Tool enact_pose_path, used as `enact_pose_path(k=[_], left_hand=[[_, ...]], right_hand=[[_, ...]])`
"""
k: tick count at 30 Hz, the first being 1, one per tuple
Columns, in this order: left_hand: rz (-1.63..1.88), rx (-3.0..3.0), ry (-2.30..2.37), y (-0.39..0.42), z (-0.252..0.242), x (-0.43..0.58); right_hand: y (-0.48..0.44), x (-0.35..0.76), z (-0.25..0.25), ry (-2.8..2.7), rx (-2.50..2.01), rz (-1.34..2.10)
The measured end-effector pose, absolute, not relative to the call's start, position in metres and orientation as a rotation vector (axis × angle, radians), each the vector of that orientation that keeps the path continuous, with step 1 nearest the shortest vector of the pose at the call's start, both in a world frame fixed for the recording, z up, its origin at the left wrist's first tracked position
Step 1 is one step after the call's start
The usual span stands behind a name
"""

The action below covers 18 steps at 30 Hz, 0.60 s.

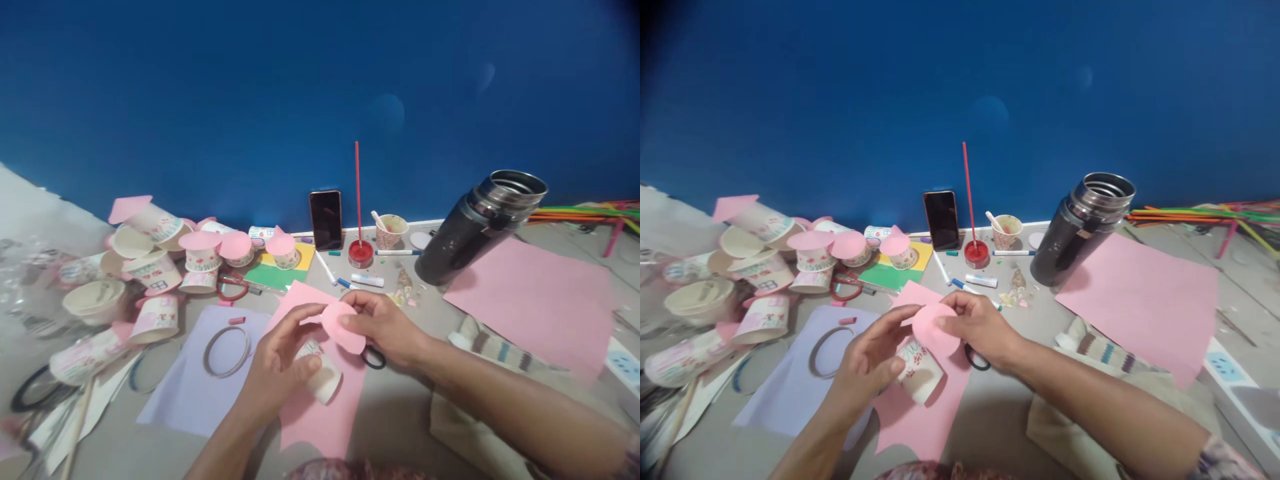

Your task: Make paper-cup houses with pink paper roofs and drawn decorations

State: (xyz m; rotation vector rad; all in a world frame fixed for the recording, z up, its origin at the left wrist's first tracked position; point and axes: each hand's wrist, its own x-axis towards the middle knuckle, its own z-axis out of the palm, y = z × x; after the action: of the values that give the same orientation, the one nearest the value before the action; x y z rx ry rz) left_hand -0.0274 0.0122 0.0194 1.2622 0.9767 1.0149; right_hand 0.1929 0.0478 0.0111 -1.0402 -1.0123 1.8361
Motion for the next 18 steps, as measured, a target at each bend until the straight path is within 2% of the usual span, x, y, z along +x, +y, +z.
enact_pose_path(k=[10,15,17,18], left_hand=[[0.969,1.505,1.024,0.011,0.030,-0.024],[1.089,1.148,1.057,0.016,0.030,-0.024],[1.133,0.885,1.023,0.021,0.033,-0.024],[1.138,0.765,1.004,0.023,0.035,-0.024]], right_hand=[[0.040,0.186,0.014,-1.184,-0.918,1.670],[0.054,0.204,0.026,-1.378,-1.017,1.711],[0.068,0.218,0.028,-1.604,-1.249,1.413],[0.075,0.226,0.026,-1.753,-1.382,1.124]])
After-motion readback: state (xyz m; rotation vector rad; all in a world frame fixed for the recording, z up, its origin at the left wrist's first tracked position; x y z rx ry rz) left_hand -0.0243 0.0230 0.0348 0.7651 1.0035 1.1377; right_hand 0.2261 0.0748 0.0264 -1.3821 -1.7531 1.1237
